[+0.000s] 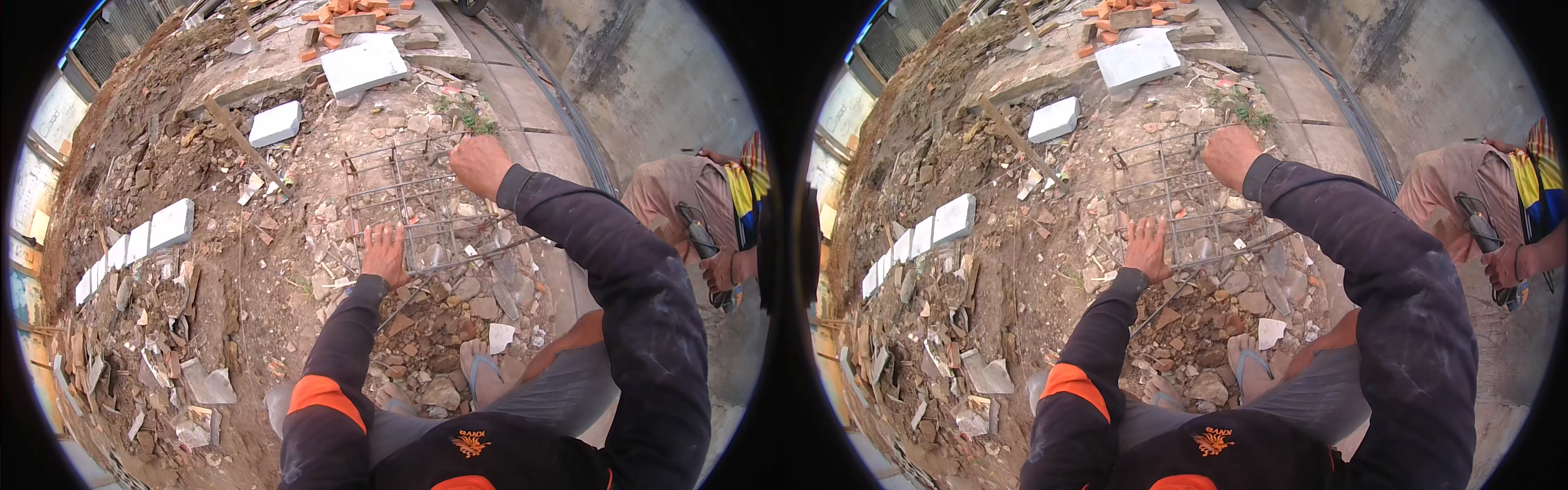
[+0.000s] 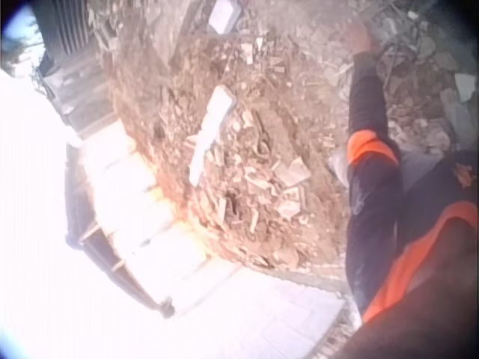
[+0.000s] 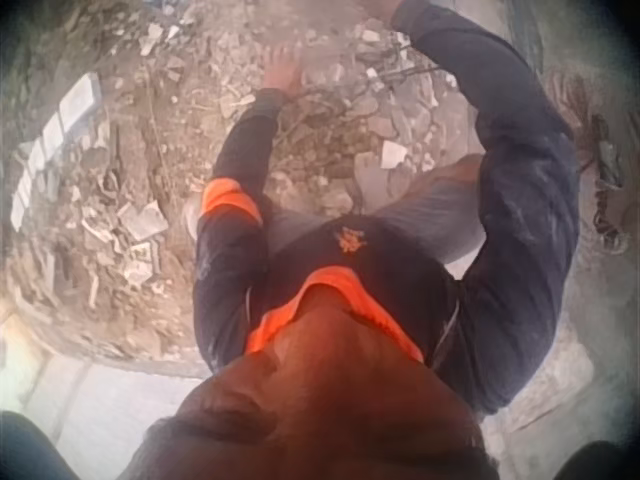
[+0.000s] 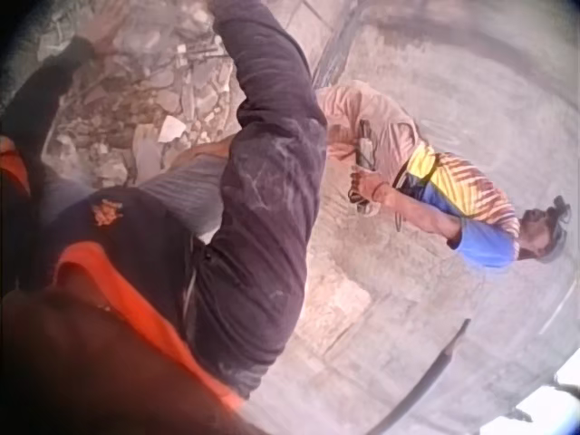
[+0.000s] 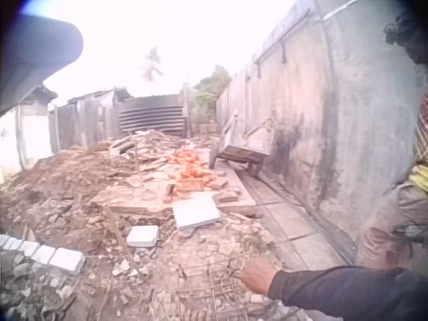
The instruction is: The person constructs a rebar cage by hand, using pliers to twist and secure thin metal wire around the intersection of rebar rods.
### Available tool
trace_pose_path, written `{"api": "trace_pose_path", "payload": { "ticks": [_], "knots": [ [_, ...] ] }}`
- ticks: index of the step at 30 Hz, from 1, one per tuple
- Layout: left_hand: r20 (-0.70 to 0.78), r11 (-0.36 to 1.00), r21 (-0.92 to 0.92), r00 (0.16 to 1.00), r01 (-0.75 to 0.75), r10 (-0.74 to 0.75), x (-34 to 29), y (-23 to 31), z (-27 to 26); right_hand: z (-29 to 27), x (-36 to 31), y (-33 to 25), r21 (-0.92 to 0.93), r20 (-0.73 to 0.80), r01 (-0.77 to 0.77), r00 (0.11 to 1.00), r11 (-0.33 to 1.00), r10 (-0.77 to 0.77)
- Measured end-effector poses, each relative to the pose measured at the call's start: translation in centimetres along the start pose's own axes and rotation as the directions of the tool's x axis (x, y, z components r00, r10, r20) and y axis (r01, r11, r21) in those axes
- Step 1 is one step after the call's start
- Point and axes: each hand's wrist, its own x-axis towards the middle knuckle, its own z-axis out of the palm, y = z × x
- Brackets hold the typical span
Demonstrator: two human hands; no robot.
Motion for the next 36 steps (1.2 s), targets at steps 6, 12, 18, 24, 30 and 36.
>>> {"api": "trace_pose_path", "payload": {
  "ticks": [6, 12, 18, 24, 30, 36],
  "knots": [
    [0.062, 0.999, -0.026, 0.998, 0.030, -0.028, -0.1, 0.8, -2.1, -1.0, -0.6, -0.1, -0.018, 0.373, 0.206, 0.909, 0.978, -0.185],
    [0.092, 1.000, -0.008, 0.996, 0.006, -0.005, 0.1, 1.1, -1.9, 0.0, -2.5, -1.2, 0.028, 0.439, 0.354, 0.836, 0.935, -0.330],
    [0.068, 1.000, -0.009, 0.997, 0.029, -0.028, -0.1, 0.9, -0.9, -8.2, -7.5, 7.0, 0.289, -0.046, -0.122, 0.989, 0.950, 0.141],
    [0.101, 0.998, 0.052, 0.994, 0.025, -0.030, -2.1, 0.8, -0.6, -2.4, -27.9, 6.9, 0.575, -0.017, -0.349, 0.899, 0.740, 0.438],
    [-0.188, 0.980, -0.149, 0.977, -0.134, 0.105, -4.2, 8.4, 0.0, 19.5, -46.4, -4.2, 0.589, 0.268, -0.454, 0.890, 0.669, 0.369],
    [-0.052, 0.949, -0.264, 0.980, 0.170, -0.190, -9.2, 8.3, 6.1, 19.8, -37.0, -13.7, 0.773, 0.321, -0.366, 0.930, 0.518, 0.178]
  ]
}}
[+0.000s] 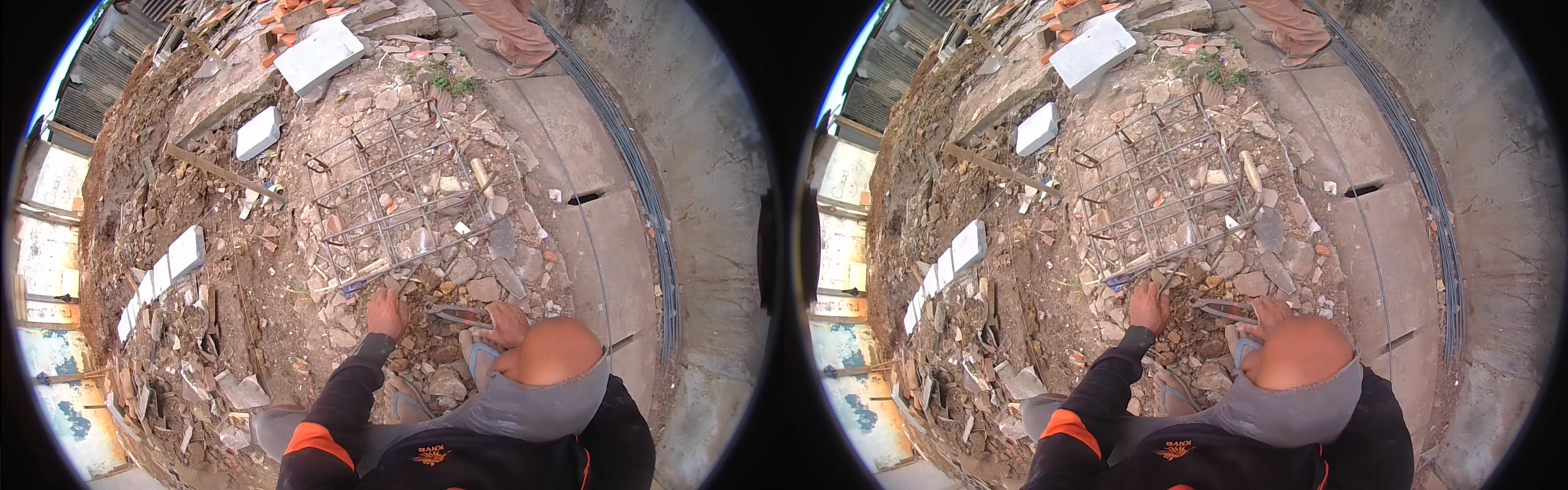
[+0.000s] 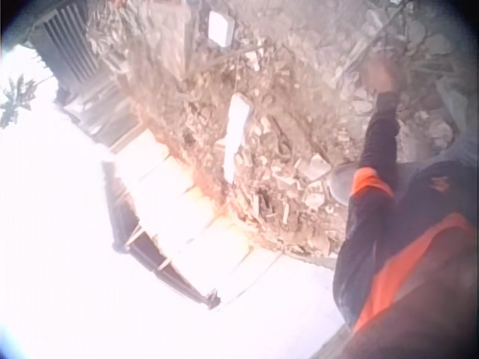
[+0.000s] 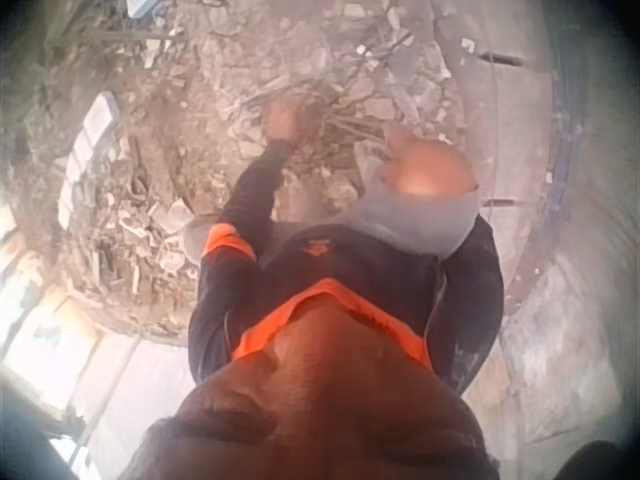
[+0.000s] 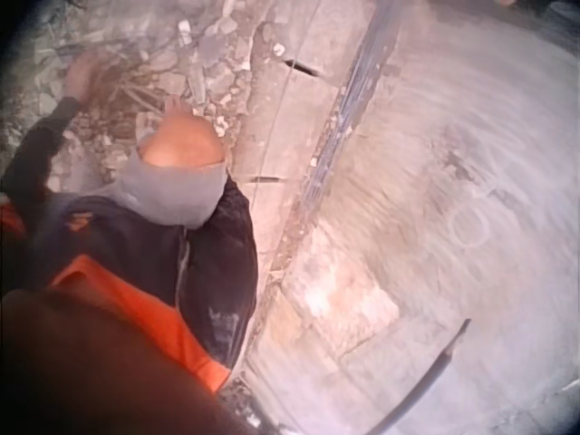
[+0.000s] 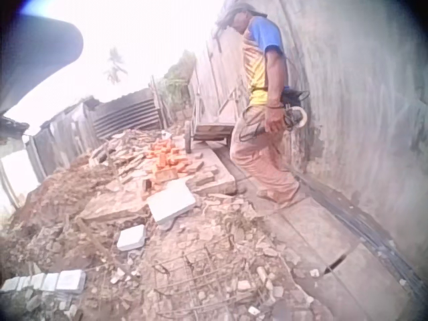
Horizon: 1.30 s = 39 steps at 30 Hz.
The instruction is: The person constructs a rebar cage by hand, using pliers to twist and secure thin metal wire around the intersection of rebar rods.
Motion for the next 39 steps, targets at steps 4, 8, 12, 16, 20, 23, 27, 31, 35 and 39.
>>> {"api": "trace_pose_path", "payload": {
  "ticks": [4, 8, 12, 16, 20, 23, 27, 31, 35, 39],
  "knots": [
    [0.069, 0.938, 0.101, 0.939, 0.330, -0.338, -3.5, -2.8, 3.4, 0.6, 1.9, 0.0, -0.018, 0.132, 0.007, 0.991, 1.000, -0.005],
    [0.127, 0.928, 0.226, 0.936, 0.296, -0.330, -4.2, -3.6, 4.2, 0.5, 2.4, 0.9, -0.024, 0.232, -0.020, 0.972, 1.000, 0.025],
    [0.216, 0.941, 0.110, 0.917, 0.319, -0.336, -5.3, -4.5, 2.6, 0.8, 2.2, 1.3, -0.021, 0.192, -0.005, 0.981, 1.000, 0.009],
    [0.101, 0.980, -0.047, 0.977, 0.193, -0.187, -7.6, -4.1, -0.5, 1.3, 1.9, 2.1, -0.009, 0.163, 0.002, 0.987, 1.000, 0.000],
    [0.222, 0.987, 0.113, 0.965, 0.117, -0.140, -8.1, -2.8, -7.2, 0.5, 2.7, 2.1, -0.038, 0.215, 0.013, 0.977, 0.999, -0.004],
    [0.154, 0.977, 0.201, 0.987, -0.075, 0.044, -5.9, -0.5, -13.2, -1.3, 2.4, 4.9, 0.018, 0.184, -0.022, 0.983, 1.000, 0.018],
    [0.144, 0.888, 0.383, 0.966, -0.256, 0.216, -0.2, 3.0, -21.5, -13.5, 6.2, 1.6, 0.288, -0.024, -0.180, 0.981, 0.941, 0.194],
    [0.170, 0.728, 0.519, 0.889, -0.447, 0.425, 9.4, 8.5, -24.3, -26.3, 9.4, -3.6, 0.389, -0.448, 0.070, 0.886, 0.919, 0.122],
    [0.311, 0.526, 0.623, 0.800, -0.579, 0.512, 17.3, 13.8, -24.3, -35.5, 14.2, -13.2, 0.169, -0.422, 0.338, 0.874, 0.926, -0.241],
    [0.368, 0.479, 0.610, 0.761, -0.631, 0.534, 20.7, 17.4, -21.4, -34.7, 22.1, -17.3, -0.181, -0.446, 0.572, 0.677, 0.800, -0.585]
  ]
}}
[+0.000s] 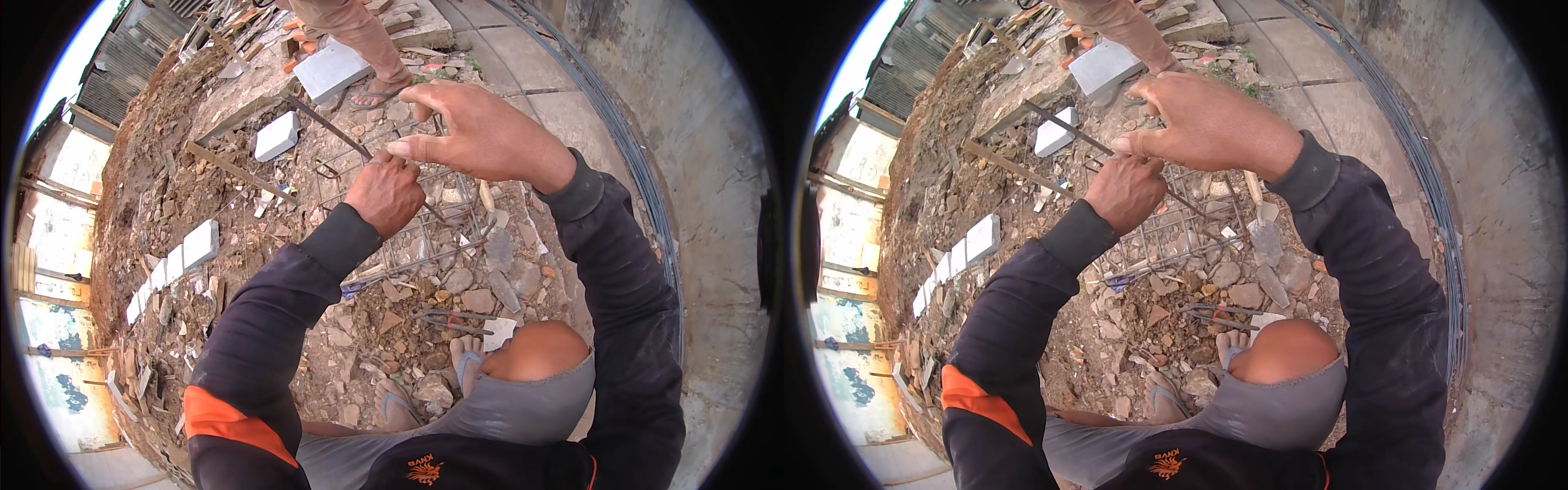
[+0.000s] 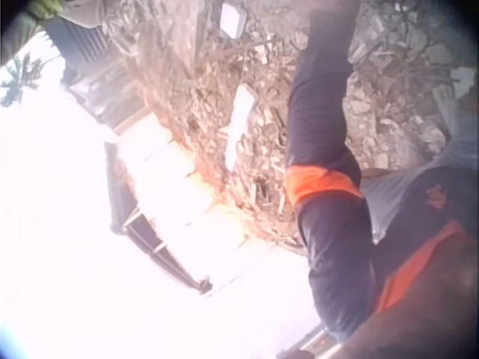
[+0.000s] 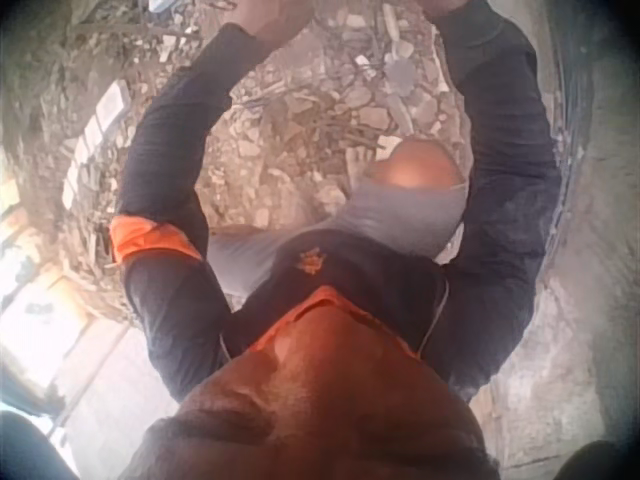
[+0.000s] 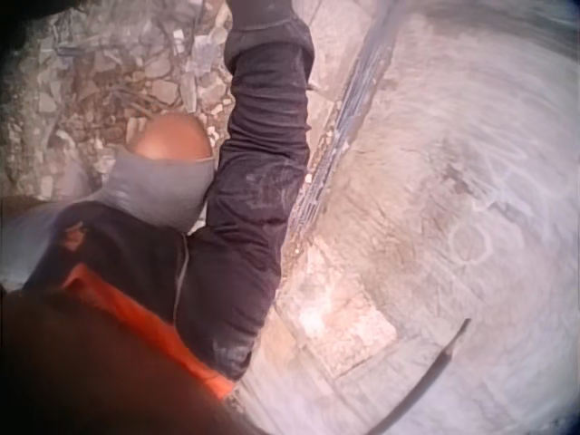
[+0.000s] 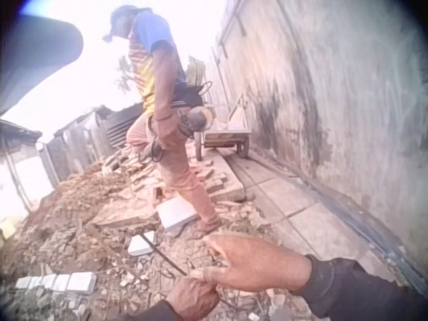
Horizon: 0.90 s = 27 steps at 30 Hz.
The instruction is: The person constructs a rebar cage by hand, using pliers to twist and secure thin metal wire around the intersection of rebar rods.
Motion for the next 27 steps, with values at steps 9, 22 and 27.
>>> {"api": "trace_pose_path", "payload": {
  "ticks": [9, 22, 27],
  "knots": [
    [0.171, 0.991, 0.022, 0.977, -0.134, 0.129, 1.6, 2.5, 2.9, 5.4, 3.1, -0.6, 0.107, 0.134, -0.106, 0.987, 0.989, 0.091],
    [0.093, 0.474, -0.821, 0.893, 0.319, -0.440, -7.6, 11.0, 18.6, 10.1, -0.5, 5.5, 0.012, 0.451, -0.487, 0.782, 0.873, 0.430],
    [0.151, 0.340, -0.854, 0.812, 0.394, -0.564, -5.9, 11.7, 20.6, 11.5, -0.5, 5.2, -0.032, 0.531, -0.484, 0.733, 0.875, 0.425]
  ]
}}
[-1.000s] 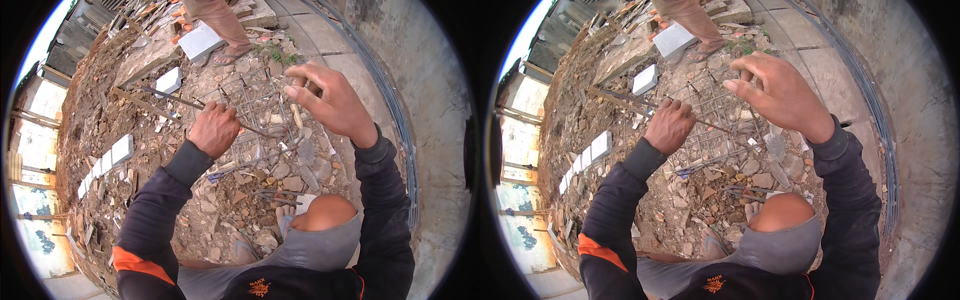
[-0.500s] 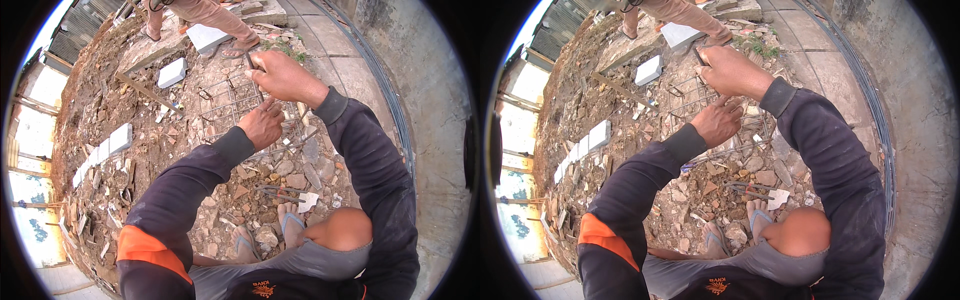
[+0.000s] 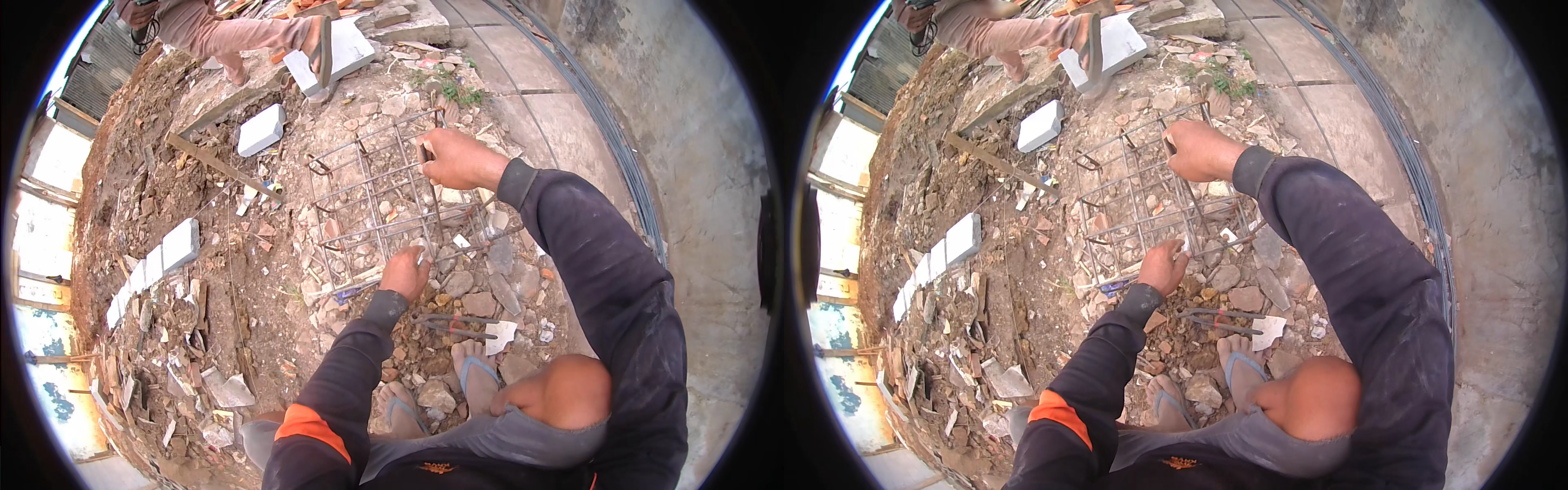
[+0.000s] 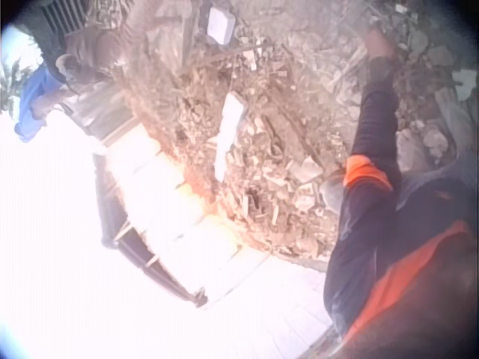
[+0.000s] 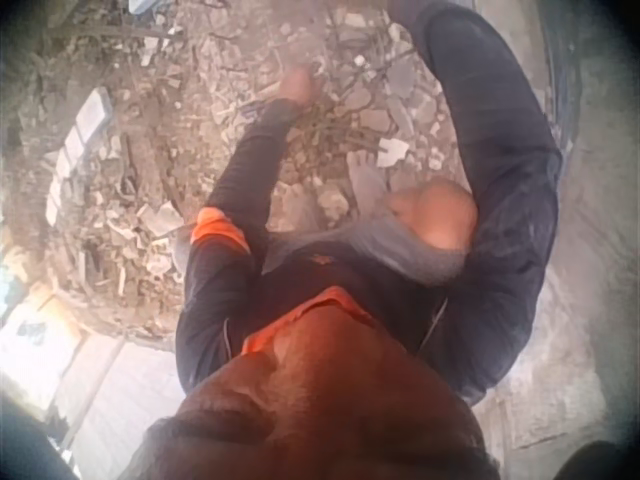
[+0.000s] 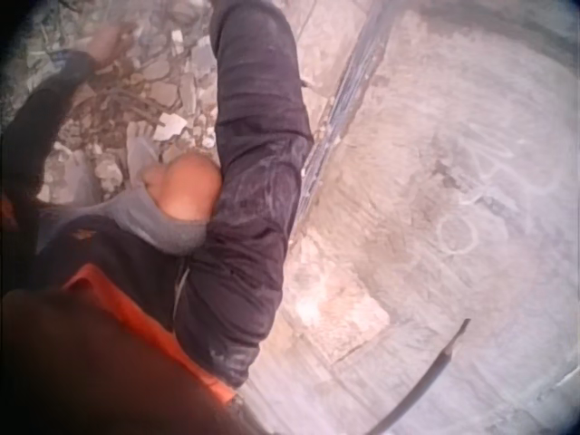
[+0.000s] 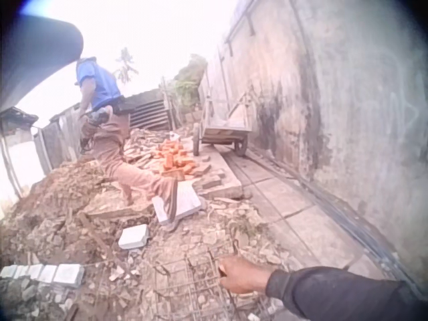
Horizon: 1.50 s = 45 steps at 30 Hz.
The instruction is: The person constructs a rebar cage by hand, using pliers to twist and secure thin metal wire around the intersection of rebar rods.
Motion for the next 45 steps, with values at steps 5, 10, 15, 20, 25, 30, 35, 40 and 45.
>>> {"api": "trace_pose_path", "payload": {
  "ticks": [5, 10, 15, 20, 25, 30, 35, 40, 45],
  "knots": [
    [-0.240, 0.991, 0.130, 0.969, -0.026, 0.057, 3.1, 1.2, -0.9, 0.2, -0.5, 0.1, -0.066, 0.078, -0.033, 0.996, 0.997, 0.038],
    [-0.066, 0.988, 0.150, 0.997, -0.032, 0.043, 6.3, 0.0, -2.4, 1.5, -1.1, -1.2, -0.047, -0.020, 0.071, 0.997, 0.996, -0.072],
    [-0.006, 0.979, 0.173, 0.994, -0.104, 0.107, 7.3, 0.3, -1.7, 1.3, -2.9, -1.8, -0.008, 0.000, 0.040, 0.999, 0.999, -0.040],
    [0.081, 0.975, 0.197, 0.992, -0.106, 0.092, 8.4, -0.6, -1.8, 2.0, -2.8, -0.9, 0.036, -0.029, 0.155, 0.988, 0.987, -0.154],
    [0.093, 0.979, 0.152, 0.988, -0.133, 0.120, 8.7, -1.2, -1.6, 0.8, -4.1, -2.7, 0.018, -0.028, 0.140, 0.990, 0.990, -0.140],
    [0.088, 0.970, 0.186, 0.986, -0.159, 0.144, 8.8, -1.5, -1.2, 0.2, -4.8, -2.6, -0.010, -0.021, 0.149, 0.989, 0.989, -0.149],
    [0.013, 0.965, 0.239, 0.994, -0.107, 0.107, 6.9, 0.1, -0.4, -2.0, -5.9, -3.3, 0.008, -0.052, 0.165, 0.985, 0.986, -0.164],
    [-0.127, 0.946, 0.291, 0.974, -0.144, 0.187, 4.4, 1.7, 0.8, -2.1, -7.9, -4.1, -0.061, -0.008, 0.222, 0.975, 0.973, -0.223],
    [-0.121, 0.968, 0.232, 0.985, -0.092, 0.122, 3.0, 3.5, 1.8, -2.6, -9.8, -4.1, -0.084, 0.086, 0.197, 0.978, 0.977, -0.190]
  ]
}}
